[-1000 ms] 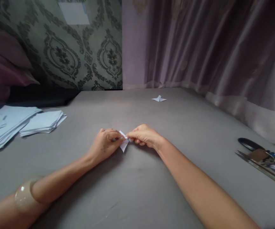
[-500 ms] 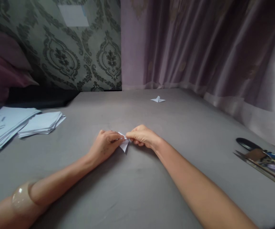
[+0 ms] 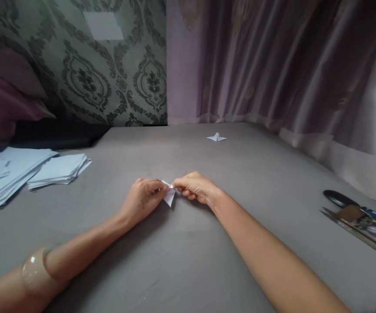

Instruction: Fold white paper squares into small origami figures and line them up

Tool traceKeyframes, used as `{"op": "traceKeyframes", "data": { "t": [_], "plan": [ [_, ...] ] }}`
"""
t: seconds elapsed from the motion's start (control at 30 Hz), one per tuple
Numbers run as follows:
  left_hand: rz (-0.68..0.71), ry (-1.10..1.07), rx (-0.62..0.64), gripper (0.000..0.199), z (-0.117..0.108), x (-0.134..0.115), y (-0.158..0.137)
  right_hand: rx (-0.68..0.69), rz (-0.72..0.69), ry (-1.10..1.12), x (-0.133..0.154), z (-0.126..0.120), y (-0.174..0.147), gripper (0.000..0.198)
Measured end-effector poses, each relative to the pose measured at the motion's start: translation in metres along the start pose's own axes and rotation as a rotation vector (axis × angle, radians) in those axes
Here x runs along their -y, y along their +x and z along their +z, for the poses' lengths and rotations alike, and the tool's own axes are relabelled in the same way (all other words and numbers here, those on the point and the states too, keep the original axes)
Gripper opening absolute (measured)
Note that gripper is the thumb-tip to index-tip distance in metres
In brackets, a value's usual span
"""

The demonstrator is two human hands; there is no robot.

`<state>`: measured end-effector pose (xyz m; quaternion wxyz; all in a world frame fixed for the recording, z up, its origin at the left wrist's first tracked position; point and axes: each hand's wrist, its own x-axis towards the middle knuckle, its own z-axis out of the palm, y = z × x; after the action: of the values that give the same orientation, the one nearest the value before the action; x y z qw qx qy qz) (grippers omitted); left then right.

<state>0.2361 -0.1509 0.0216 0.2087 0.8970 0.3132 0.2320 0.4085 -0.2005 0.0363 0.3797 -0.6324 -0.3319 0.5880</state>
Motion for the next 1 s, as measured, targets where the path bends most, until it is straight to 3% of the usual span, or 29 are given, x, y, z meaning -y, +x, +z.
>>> {"op": "traceKeyframes", "data": {
  "t": [0.13,0.33,0.47,0.6,0.7,0.83,1.0],
  "plan": [
    [-0.062,-0.029,-0.033,0.021,-0.001,0.001,0.001,-0.070,-0.015,0.113,0.000,0.000,0.001,0.016],
    [-0.268,-0.083,-0.181,0.023,-0.005,0.003,0.003,-0.142,-0.039,0.205,-0.001,0.001,0.000,0.011],
    [-0.269,-0.117,-0.094,0.032,-0.007,-0.001,0.000,-0.154,-0.081,0.151,-0.005,0.002,0.000,0.015],
    [-0.245,-0.067,-0.126,0.036,-0.013,0.003,-0.003,-0.163,-0.122,0.091,-0.009,0.004,0.000,0.016],
    [-0.218,-0.011,-0.134,0.042,-0.016,0.017,0.000,-0.170,-0.185,-0.062,-0.013,0.008,-0.004,0.014],
    [-0.096,0.058,-0.035,0.038,-0.014,0.037,0.006,-0.264,-0.393,-0.501,-0.020,0.015,-0.013,0.014],
    [-0.041,0.078,-0.003,0.033,-0.011,0.041,0.007,-0.396,-0.564,-0.878,-0.023,0.017,-0.022,0.011]
  ]
}}
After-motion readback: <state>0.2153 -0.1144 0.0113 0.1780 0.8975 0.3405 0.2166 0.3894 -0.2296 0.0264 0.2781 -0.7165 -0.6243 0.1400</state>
